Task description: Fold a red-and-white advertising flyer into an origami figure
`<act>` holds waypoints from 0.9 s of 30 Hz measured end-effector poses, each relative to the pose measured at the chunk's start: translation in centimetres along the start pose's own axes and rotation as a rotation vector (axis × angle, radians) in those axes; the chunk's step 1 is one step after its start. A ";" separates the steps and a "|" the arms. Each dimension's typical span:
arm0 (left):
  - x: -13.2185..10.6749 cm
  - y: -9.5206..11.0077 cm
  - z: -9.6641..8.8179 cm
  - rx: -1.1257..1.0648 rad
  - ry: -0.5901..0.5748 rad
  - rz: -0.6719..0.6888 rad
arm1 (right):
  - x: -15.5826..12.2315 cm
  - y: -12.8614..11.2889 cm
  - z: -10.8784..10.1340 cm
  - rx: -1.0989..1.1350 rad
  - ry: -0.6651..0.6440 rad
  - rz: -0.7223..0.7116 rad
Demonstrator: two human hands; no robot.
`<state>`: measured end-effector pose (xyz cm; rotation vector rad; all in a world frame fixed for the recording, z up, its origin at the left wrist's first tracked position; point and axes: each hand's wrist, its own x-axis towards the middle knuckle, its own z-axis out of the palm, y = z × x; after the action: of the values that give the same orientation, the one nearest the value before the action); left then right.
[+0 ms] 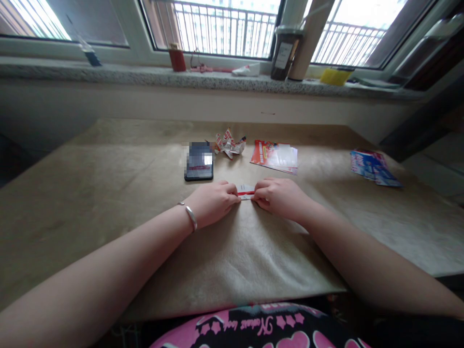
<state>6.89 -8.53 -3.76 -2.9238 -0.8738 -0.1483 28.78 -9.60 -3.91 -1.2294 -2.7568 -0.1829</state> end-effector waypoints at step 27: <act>-0.2 -1.9 0.6 -0.223 0.062 0.109 | -0.9 3.1 0.9 0.338 0.062 -0.088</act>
<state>5.73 -6.94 -4.32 -3.1433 -0.7303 -0.3485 31.57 -8.07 -4.73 -0.9990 -2.6460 0.2246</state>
